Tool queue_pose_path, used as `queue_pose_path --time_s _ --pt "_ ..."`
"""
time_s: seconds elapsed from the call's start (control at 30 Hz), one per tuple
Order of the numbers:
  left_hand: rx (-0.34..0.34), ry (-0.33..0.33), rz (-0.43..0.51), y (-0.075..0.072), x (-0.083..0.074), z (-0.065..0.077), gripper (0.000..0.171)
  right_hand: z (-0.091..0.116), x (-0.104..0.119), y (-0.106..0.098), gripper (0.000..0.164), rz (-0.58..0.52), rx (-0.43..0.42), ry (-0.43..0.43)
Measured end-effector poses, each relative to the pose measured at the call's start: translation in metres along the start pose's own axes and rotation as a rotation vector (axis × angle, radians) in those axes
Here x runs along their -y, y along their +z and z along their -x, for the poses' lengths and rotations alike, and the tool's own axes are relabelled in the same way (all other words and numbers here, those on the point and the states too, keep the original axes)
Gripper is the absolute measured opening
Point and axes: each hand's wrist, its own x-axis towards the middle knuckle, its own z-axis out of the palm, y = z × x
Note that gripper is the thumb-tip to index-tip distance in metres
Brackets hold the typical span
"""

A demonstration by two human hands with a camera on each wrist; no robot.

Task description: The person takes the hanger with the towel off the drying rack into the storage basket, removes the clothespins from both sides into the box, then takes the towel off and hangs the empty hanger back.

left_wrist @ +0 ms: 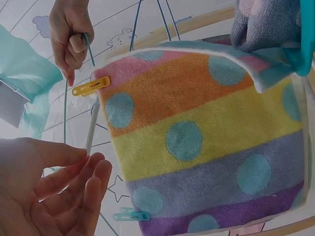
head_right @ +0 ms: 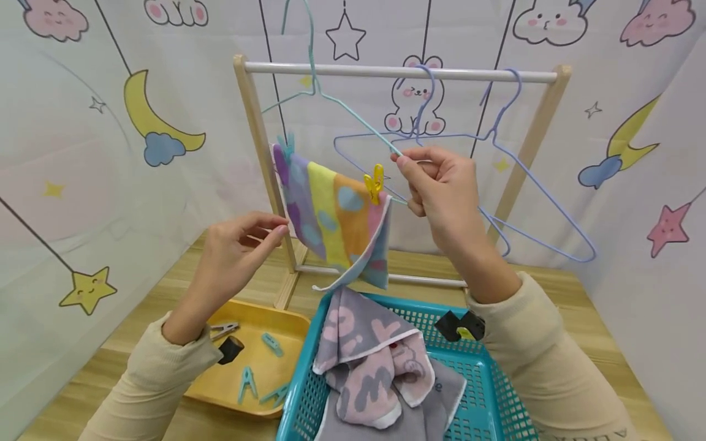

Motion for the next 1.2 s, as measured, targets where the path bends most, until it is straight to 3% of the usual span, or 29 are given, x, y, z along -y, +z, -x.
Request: queue_pose_path --time_s 0.53,0.8,1.03,1.2 --pt "-0.03 0.059 0.03 0.001 -0.007 -0.005 0.012 0.024 0.044 -0.04 0.011 -0.051 -0.006 -0.112" --pt "-0.055 0.097 0.082 0.006 -0.01 -0.009 0.013 0.04 0.059 -0.072 0.01 -0.067 -0.021 -0.156" --pt "-0.105 0.186 0.129 0.011 -0.015 -0.014 0.023 0.056 0.064 -0.107 0.019 -0.012 0.092 -0.235" --pt "-0.164 0.304 0.182 0.012 -0.028 -0.018 0.03 0.068 0.071 -0.132 0.023 -0.008 0.114 -0.173"
